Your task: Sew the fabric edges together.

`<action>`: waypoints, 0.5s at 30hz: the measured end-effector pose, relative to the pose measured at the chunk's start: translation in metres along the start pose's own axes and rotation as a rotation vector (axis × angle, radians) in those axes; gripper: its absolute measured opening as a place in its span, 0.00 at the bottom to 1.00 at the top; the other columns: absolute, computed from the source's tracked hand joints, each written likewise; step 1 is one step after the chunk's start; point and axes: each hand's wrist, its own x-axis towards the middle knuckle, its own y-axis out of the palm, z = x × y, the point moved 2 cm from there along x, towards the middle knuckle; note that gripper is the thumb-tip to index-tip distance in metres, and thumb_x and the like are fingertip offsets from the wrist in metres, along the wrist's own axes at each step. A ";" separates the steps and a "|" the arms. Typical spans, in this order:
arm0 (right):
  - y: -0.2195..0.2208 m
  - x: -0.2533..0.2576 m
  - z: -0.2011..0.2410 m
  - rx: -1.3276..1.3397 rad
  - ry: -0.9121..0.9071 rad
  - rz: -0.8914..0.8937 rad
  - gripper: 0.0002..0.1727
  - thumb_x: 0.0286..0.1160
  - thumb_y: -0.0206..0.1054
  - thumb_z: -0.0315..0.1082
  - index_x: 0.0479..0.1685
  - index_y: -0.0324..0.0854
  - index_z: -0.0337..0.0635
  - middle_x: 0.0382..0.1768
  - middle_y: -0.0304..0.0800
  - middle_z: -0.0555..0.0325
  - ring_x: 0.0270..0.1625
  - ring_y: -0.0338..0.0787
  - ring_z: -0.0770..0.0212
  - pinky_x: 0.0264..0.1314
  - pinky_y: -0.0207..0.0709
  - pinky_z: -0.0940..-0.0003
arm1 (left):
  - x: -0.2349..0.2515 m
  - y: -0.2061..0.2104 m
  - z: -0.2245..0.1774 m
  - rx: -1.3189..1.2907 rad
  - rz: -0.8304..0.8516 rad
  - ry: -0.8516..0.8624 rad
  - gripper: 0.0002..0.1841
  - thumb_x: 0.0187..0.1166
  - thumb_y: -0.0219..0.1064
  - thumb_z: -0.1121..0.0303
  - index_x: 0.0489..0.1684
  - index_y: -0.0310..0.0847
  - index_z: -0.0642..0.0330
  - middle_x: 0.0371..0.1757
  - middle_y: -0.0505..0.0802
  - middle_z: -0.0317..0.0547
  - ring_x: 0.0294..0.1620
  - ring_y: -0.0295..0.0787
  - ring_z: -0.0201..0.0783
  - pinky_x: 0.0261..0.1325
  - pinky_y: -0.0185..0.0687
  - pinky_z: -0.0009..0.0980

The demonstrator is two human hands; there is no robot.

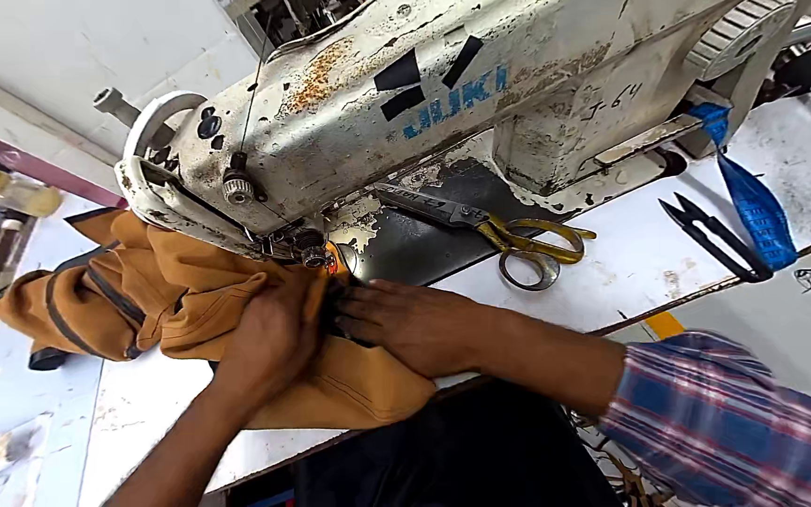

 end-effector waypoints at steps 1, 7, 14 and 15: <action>0.008 0.010 0.001 -0.059 -0.028 -0.106 0.25 0.81 0.60 0.29 0.79 0.77 0.42 0.82 0.77 0.47 0.89 0.69 0.47 0.92 0.57 0.49 | 0.002 -0.005 0.004 -0.047 -0.024 -0.065 0.14 0.84 0.61 0.67 0.57 0.83 0.66 0.34 0.91 0.58 0.37 0.91 0.59 0.40 0.84 0.63; 0.001 0.031 -0.018 0.141 -0.090 -0.145 0.07 0.73 0.68 0.23 0.46 0.87 0.38 0.43 0.93 0.48 0.54 0.93 0.48 0.60 0.84 0.49 | 0.004 -0.015 0.013 -0.060 -0.073 -0.110 0.15 0.88 0.59 0.59 0.51 0.84 0.62 0.31 0.88 0.52 0.33 0.89 0.52 0.36 0.80 0.58; -0.024 -0.002 -0.038 0.275 0.090 0.049 0.29 0.53 0.83 0.40 0.58 0.84 0.44 0.49 0.92 0.58 0.53 0.92 0.60 0.57 0.85 0.56 | 0.004 -0.010 0.007 -0.005 -0.085 -0.043 0.14 0.85 0.59 0.61 0.53 0.84 0.61 0.30 0.90 0.49 0.33 0.91 0.51 0.35 0.85 0.56; -0.019 -0.002 -0.038 0.261 0.065 0.017 0.35 0.51 0.85 0.41 0.66 0.82 0.45 0.58 0.90 0.56 0.62 0.90 0.59 0.67 0.83 0.57 | 0.002 -0.007 0.004 0.035 -0.090 0.009 0.15 0.83 0.59 0.62 0.54 0.85 0.61 0.32 0.91 0.50 0.35 0.92 0.52 0.38 0.86 0.56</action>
